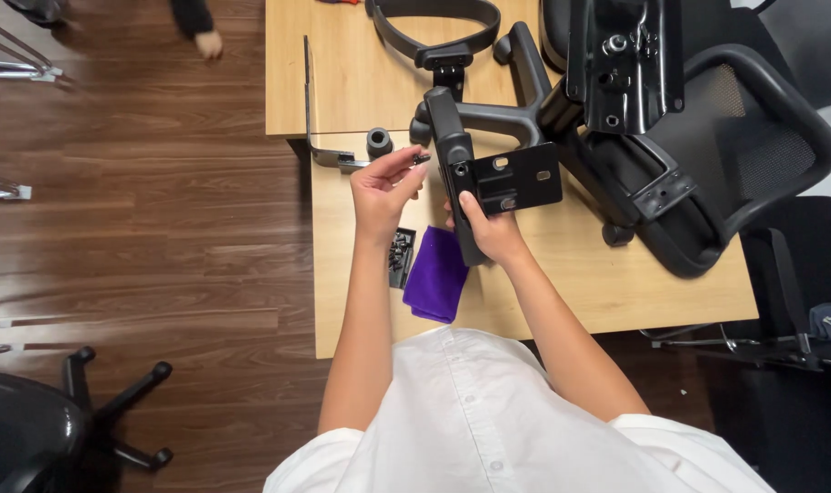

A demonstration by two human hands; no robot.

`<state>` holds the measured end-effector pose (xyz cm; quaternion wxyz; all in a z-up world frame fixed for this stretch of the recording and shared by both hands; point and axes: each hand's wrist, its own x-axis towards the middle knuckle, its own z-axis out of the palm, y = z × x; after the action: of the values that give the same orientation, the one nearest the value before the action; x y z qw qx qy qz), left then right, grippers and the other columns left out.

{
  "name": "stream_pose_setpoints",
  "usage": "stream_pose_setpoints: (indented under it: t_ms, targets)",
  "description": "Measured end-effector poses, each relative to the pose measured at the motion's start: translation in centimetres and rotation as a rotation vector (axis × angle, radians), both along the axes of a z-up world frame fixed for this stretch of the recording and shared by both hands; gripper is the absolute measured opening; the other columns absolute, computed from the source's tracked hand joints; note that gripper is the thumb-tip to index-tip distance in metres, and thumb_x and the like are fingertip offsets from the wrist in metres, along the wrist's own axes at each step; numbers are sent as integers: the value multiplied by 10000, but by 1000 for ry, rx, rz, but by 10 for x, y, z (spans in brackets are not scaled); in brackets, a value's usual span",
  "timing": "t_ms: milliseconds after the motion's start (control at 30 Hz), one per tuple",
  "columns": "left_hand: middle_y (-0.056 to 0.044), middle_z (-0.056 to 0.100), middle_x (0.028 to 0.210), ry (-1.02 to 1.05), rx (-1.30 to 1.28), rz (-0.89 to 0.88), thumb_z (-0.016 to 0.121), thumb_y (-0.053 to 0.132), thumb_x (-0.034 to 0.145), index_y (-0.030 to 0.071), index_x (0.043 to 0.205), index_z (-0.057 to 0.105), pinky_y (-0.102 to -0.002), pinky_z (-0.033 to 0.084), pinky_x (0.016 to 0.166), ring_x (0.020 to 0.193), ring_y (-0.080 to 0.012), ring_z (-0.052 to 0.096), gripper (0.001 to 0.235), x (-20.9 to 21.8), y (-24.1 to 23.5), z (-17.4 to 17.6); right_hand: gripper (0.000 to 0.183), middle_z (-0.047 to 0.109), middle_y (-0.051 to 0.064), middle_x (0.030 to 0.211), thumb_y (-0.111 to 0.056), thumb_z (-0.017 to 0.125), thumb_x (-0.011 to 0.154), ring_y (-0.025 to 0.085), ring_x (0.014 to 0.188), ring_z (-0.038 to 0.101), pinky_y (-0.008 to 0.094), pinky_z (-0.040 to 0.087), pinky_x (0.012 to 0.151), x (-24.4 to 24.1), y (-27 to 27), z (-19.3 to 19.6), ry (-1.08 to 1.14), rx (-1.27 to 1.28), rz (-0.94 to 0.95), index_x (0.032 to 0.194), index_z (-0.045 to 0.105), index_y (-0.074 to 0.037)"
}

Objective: The person assembles an office chair at a table. They pick up an armrest with its mounting bracket, align a metal bracket plate to it, then use a screwdriver to drive screws and fasten the bracket to the armrest, handling screws and parts from the table.

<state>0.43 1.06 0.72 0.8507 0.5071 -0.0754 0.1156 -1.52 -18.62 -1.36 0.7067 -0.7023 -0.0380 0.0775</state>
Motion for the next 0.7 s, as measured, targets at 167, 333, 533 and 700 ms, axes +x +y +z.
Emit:
stream_pose_setpoints:
  t_ms: [167,333,533,700]
  targets:
    - [-102,767,1079,57,-608,-243,663,75,1007,34,1252,694,-218,542,654,781,-103,666,250,8,6,-32,268,720,64,930,-263,566,1053,141,756,704,296,585,684,5,-4,2,-18,25,5,1095,655,-14]
    - [-32,767,1131,123,-1244,-412,609,213,1075,119,1266,672,-208,583,731,806,-78,675,222,3,-7,-22,290,722,66,920,-280,554,1065,135,737,698,292,584,680,7,-5,15,-41,58,0,1082,658,-10]
    - [-7,758,1147,139,-1334,-460,598,216,1081,132,1256,673,-211,597,744,857,-78,703,207,5,-11,-19,301,729,62,886,-279,581,1048,124,735,687,291,575,657,1,-4,40,-33,26,0,1029,698,-3]
    - [-121,770,1159,46,-608,-265,660,43,1008,58,1214,699,-230,573,702,783,-87,684,211,9,-15,-5,324,741,59,875,-295,577,1040,123,730,693,289,580,648,3,-11,37,-34,-31,-20,1006,722,-6]
